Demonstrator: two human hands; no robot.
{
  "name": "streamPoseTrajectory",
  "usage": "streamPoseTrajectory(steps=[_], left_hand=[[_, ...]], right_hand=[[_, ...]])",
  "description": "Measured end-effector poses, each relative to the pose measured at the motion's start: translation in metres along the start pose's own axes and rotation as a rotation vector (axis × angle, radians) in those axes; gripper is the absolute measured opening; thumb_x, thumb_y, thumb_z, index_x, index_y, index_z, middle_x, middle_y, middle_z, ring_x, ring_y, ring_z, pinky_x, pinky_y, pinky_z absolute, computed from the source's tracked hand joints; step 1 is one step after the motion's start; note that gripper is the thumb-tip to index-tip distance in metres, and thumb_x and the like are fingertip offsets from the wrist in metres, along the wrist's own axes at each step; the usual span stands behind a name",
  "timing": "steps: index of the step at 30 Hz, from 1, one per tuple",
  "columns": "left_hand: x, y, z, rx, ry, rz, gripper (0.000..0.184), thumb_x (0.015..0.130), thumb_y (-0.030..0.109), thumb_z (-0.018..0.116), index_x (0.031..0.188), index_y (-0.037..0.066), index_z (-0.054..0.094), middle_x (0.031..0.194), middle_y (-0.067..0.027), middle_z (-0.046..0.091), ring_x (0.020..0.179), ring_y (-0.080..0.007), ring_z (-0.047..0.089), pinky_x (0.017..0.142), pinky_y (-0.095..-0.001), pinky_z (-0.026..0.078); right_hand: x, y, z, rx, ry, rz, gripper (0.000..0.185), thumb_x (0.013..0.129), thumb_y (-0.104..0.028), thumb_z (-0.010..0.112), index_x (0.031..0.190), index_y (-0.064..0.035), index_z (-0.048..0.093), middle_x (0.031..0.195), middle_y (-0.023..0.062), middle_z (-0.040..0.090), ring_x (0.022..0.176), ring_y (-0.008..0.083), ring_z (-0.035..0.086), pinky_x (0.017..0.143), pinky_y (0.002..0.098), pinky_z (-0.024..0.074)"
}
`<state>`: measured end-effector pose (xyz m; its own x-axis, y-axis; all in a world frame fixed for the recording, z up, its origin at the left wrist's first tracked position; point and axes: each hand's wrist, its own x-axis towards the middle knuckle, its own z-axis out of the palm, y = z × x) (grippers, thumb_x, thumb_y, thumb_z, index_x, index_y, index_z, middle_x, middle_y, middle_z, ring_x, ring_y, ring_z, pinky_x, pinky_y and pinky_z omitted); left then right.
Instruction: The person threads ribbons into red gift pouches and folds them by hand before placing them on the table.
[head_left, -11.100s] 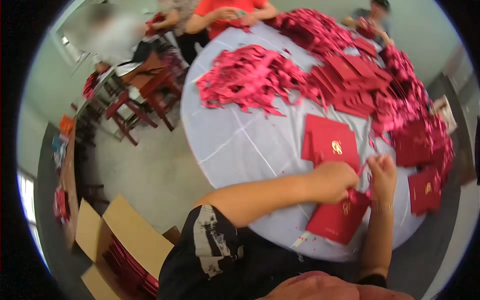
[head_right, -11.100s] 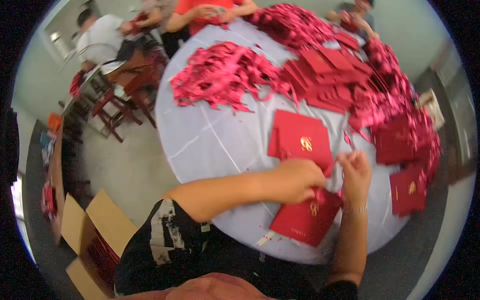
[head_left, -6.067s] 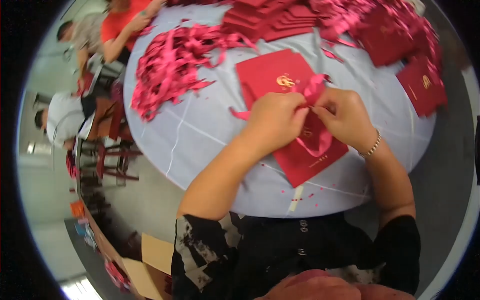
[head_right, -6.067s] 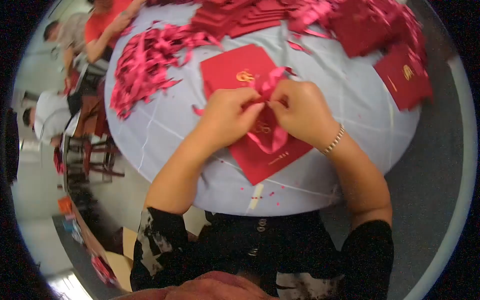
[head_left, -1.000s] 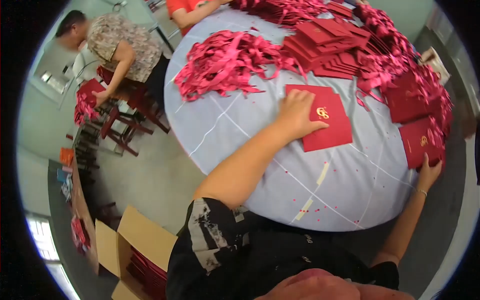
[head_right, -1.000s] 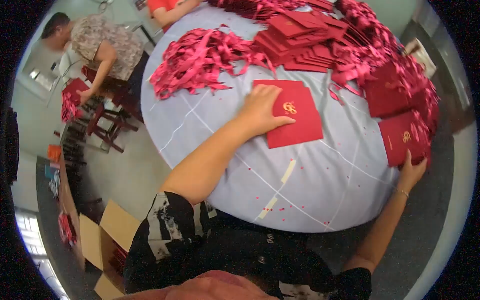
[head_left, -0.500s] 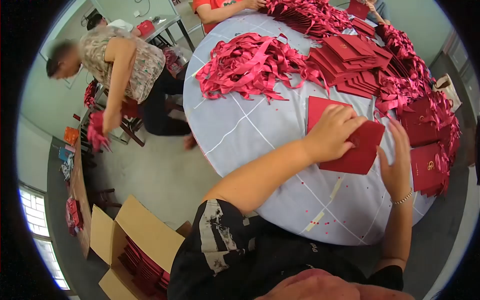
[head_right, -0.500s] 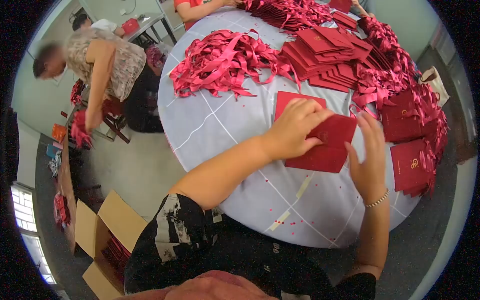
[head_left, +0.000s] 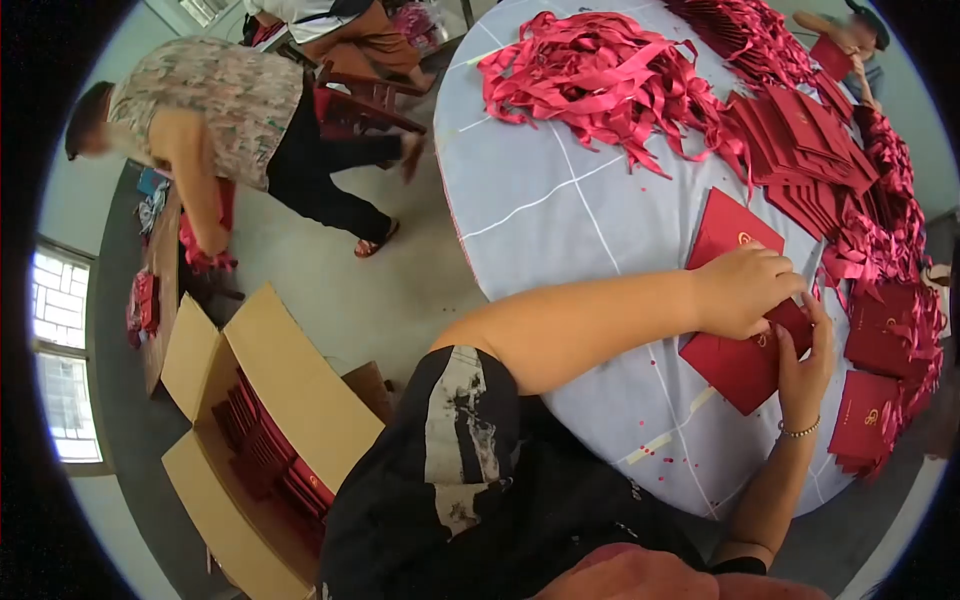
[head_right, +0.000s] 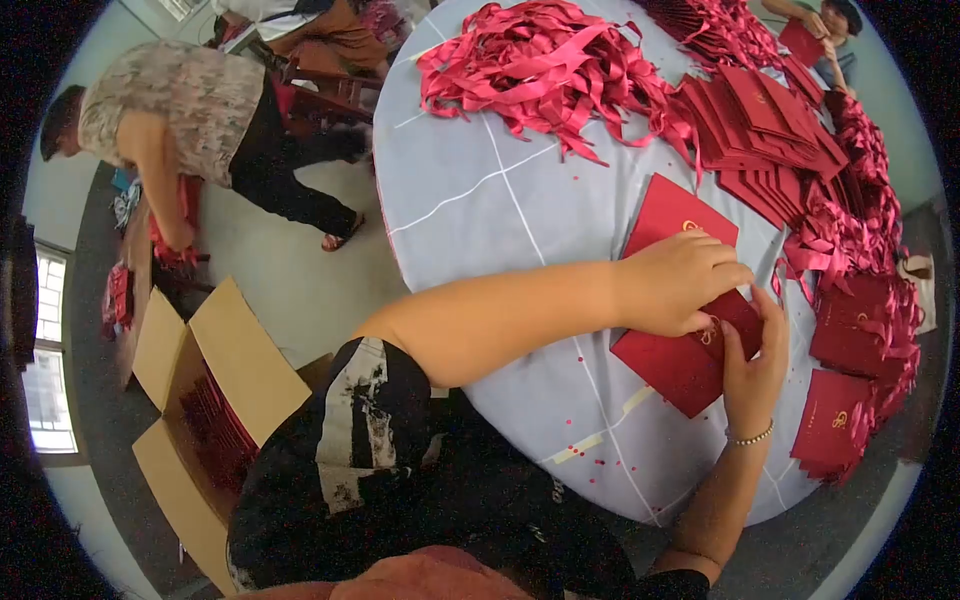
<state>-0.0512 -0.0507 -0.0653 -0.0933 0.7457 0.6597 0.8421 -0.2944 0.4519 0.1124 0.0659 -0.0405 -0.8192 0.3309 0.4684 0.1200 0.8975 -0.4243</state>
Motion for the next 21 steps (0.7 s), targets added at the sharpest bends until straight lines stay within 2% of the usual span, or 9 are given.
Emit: streamPoseTrajectory(steps=[1, 4, 6, 8, 10, 11, 13, 19, 21], left_hand=[[0.000, -0.002, 0.000, 0.000, 0.032, -0.007, 0.055, 0.062, 0.017, 0.080, 0.111, 0.007, 0.057, 0.101, -0.0112, 0.060, 0.097, -0.0313, 0.057, 0.089, -0.0418, 0.042], [0.005, -0.003, -0.007, 0.017, 0.030, 0.004, 0.051, 0.061, 0.021, 0.081, 0.105, 0.007, 0.060, 0.096, -0.0098, 0.061, 0.096, -0.0306, 0.057, 0.088, -0.0420, 0.042], [0.006, -0.001, -0.014, 0.090, 0.043, 0.072, 0.042, 0.059, 0.025, 0.082, 0.093, 0.007, 0.065, 0.090, -0.0080, 0.062, 0.092, -0.0299, 0.057, 0.087, -0.0419, 0.041], [0.007, -0.004, -0.017, 0.095, 0.049, 0.065, 0.042, 0.059, 0.027, 0.082, 0.092, 0.008, 0.065, 0.090, -0.0081, 0.063, 0.093, -0.0298, 0.056, 0.087, -0.0425, 0.042], [0.010, -0.003, -0.024, 0.096, -0.098, 0.040, 0.042, 0.065, 0.028, 0.079, 0.098, 0.007, 0.064, 0.094, -0.0095, 0.063, 0.097, -0.0312, 0.056, 0.086, -0.0440, 0.043], [0.010, -0.003, -0.025, 0.057, -0.104, 0.050, 0.038, 0.067, 0.026, 0.078, 0.096, 0.007, 0.063, 0.093, -0.0096, 0.063, 0.097, -0.0316, 0.056, 0.086, -0.0437, 0.044], [0.010, 0.002, -0.027, 0.018, -0.163, 0.004, 0.034, 0.070, 0.023, 0.077, 0.096, 0.006, 0.062, 0.092, -0.0101, 0.062, 0.097, -0.0323, 0.056, 0.087, -0.0426, 0.045], [0.012, 0.010, -0.027, 0.015, -0.330, -0.060, 0.032, 0.074, 0.022, 0.075, 0.097, 0.005, 0.060, 0.096, -0.0105, 0.063, 0.095, -0.0314, 0.057, 0.085, -0.0413, 0.047], [0.010, 0.011, -0.025, 0.039, -0.407, -0.140, 0.035, 0.076, 0.022, 0.076, 0.100, 0.003, 0.060, 0.096, -0.0139, 0.063, 0.092, -0.0331, 0.059, 0.085, -0.0405, 0.048]], right_hand=[[-0.001, -0.001, -0.003, 0.122, -0.016, 0.190, 0.047, 0.081, 0.004, 0.067, 0.125, -0.0031, 0.054, 0.110, 0.0116, 0.059, 0.103, 0.0216, 0.057, 0.091, 0.0327, 0.0467], [-0.002, 0.007, -0.009, 0.158, 0.009, 0.167, 0.044, 0.080, 0.004, 0.068, 0.122, -0.0038, 0.055, 0.106, 0.0104, 0.059, 0.101, 0.0200, 0.057, 0.091, 0.0307, 0.0463], [-0.001, 0.000, -0.011, 0.131, 0.006, 0.148, 0.041, 0.078, 0.003, 0.069, 0.117, -0.0020, 0.056, 0.106, 0.0110, 0.061, 0.098, 0.0201, 0.060, 0.087, 0.0316, 0.0488], [-0.003, 0.003, -0.014, 0.139, 0.010, 0.163, 0.038, 0.078, 0.003, 0.069, 0.114, -0.0012, 0.057, 0.107, 0.0121, 0.064, 0.096, 0.0207, 0.063, 0.083, 0.0322, 0.0509], [-0.003, 0.006, -0.018, 0.177, -0.042, 0.167, 0.035, 0.077, -0.001, 0.072, 0.110, -0.0015, 0.059, 0.102, 0.0121, 0.064, 0.093, 0.0229, 0.064, 0.081, 0.0317, 0.0513], [-0.003, 0.004, -0.019, 0.245, -0.059, 0.228, 0.031, 0.077, 0.000, 0.072, 0.106, -0.0013, 0.060, 0.097, 0.0091, 0.065, 0.091, 0.0182, 0.063, 0.081, 0.0292, 0.0505], [-0.003, 0.011, -0.022, 0.220, -0.067, 0.106, 0.028, 0.077, -0.002, 0.073, 0.102, -0.0014, 0.062, 0.094, 0.0088, 0.065, 0.085, 0.0174, 0.063, 0.078, 0.0281, 0.0503], [-0.002, 0.033, -0.025, 0.550, -0.382, 0.331, 0.014, 0.088, -0.004, 0.066, 0.101, 0.0013, 0.063, 0.093, 0.0022, 0.065, 0.084, 0.0075, 0.058, 0.077, 0.0233, 0.0485], [-0.003, 0.046, -0.017, 0.702, -0.252, 0.408, 0.014, 0.092, -0.006, 0.061, 0.104, 0.0014, 0.063, 0.095, 0.0002, 0.064, 0.086, 0.0060, 0.056, 0.077, 0.0229, 0.0481]])
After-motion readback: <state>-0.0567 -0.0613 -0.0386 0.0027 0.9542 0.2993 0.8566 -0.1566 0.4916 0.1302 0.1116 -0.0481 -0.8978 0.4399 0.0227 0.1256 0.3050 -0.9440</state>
